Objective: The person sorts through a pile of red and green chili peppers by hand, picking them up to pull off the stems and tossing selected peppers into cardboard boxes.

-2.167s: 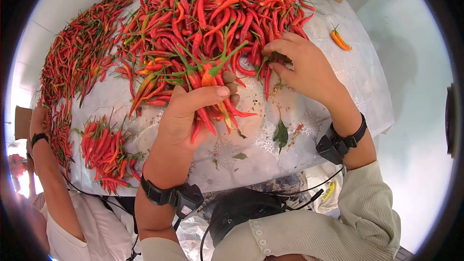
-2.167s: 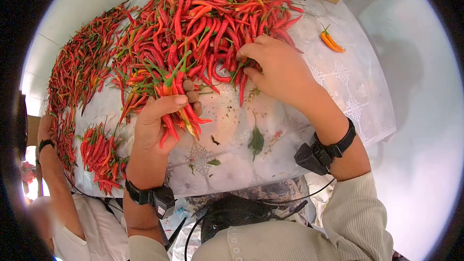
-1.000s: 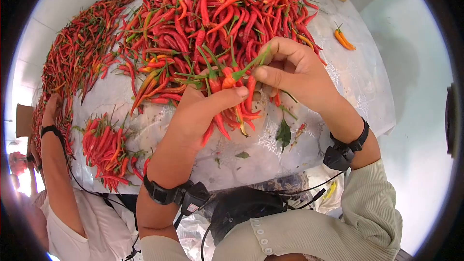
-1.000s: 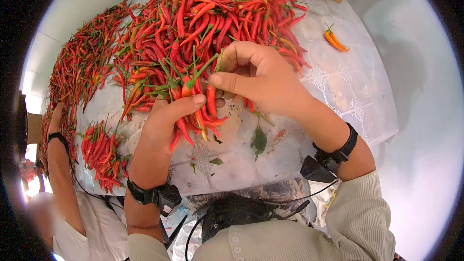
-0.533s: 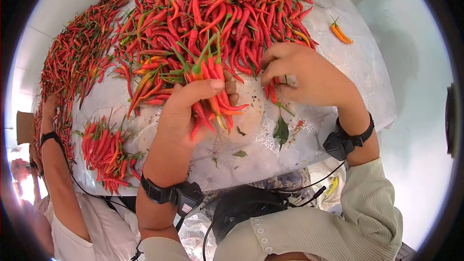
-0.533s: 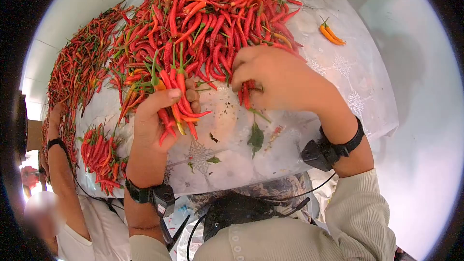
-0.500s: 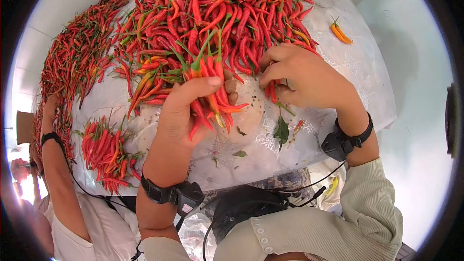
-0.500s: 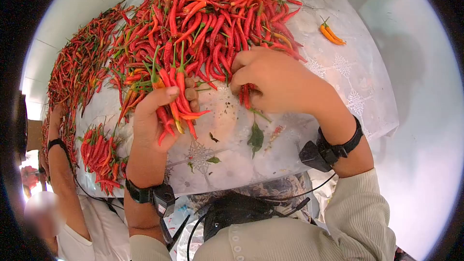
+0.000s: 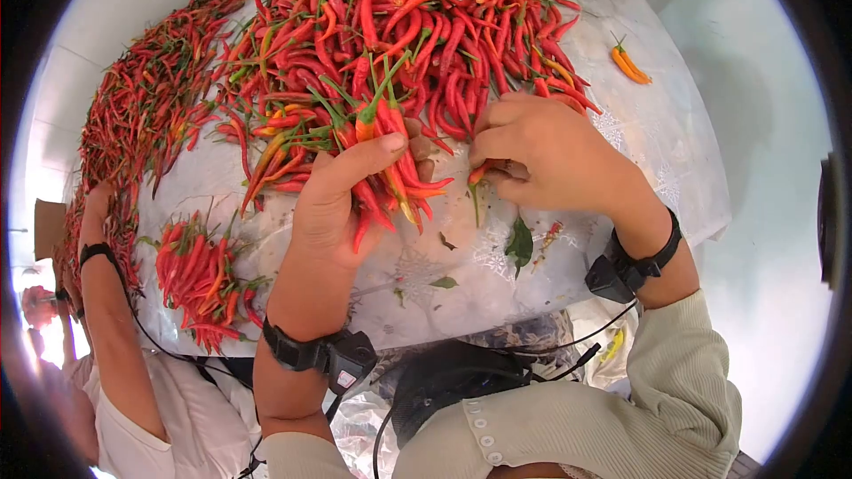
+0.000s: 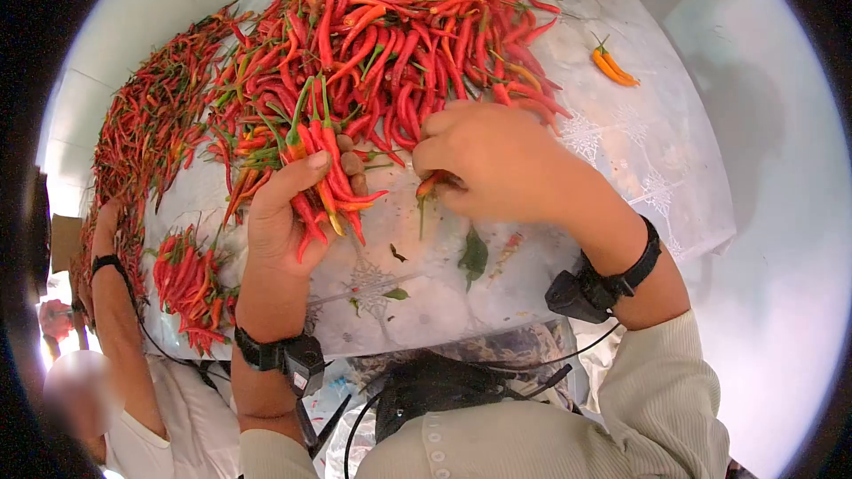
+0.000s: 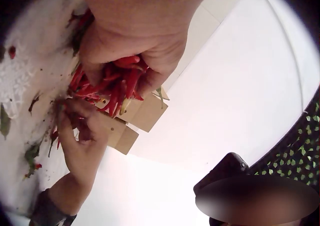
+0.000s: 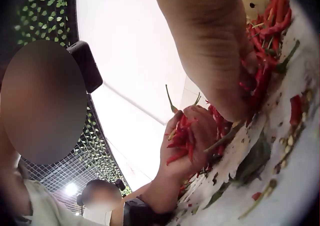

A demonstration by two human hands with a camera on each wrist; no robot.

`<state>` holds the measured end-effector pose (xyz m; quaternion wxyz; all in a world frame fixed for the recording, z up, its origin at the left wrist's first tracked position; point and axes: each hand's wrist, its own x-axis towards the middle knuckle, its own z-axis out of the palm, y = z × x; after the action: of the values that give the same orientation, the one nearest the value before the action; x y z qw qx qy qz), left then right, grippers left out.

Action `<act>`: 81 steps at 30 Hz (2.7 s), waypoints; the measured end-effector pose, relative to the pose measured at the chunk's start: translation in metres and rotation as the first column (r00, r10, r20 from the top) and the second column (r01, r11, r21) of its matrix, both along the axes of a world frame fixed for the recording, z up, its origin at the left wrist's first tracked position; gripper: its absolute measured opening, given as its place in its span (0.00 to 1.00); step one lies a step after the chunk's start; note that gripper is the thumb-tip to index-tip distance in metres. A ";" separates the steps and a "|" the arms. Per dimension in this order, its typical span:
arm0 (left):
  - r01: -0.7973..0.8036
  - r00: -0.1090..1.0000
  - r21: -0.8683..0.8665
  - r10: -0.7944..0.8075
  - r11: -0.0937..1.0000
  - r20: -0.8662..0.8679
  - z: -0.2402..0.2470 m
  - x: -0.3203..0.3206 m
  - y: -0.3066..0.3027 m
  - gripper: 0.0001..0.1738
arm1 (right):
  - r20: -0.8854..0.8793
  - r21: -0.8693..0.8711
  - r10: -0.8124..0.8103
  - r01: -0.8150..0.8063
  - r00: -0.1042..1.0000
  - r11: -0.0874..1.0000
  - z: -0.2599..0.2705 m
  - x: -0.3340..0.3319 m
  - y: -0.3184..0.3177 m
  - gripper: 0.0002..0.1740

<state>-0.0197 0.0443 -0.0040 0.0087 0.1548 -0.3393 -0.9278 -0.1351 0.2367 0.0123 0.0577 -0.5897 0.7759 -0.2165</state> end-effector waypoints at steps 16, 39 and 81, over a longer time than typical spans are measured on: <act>-0.011 0.999 -0.118 0.007 0.993 -0.035 0.005 -0.001 0.013 0.16 | 0.864 -0.279 0.033 0.422 0.503 0.863 -0.002 0.020 -0.018 0.15; 0.024 0.999 -0.211 -0.018 0.977 0.028 0.002 0.002 0.005 0.17 | 0.118 -0.139 -0.111 0.127 0.987 0.982 0.001 -0.021 0.011 0.09; 0.043 0.995 -0.127 -0.054 0.991 -0.085 0.003 0.003 0.007 0.30 | 0.179 -0.421 -0.424 0.459 0.888 0.782 0.014 -0.013 0.005 0.11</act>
<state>-0.0163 0.0513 -0.0007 0.0107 0.1046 -0.3998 -0.9105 -0.1486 0.2420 0.0260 -0.1041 -0.3799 0.8176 -0.4200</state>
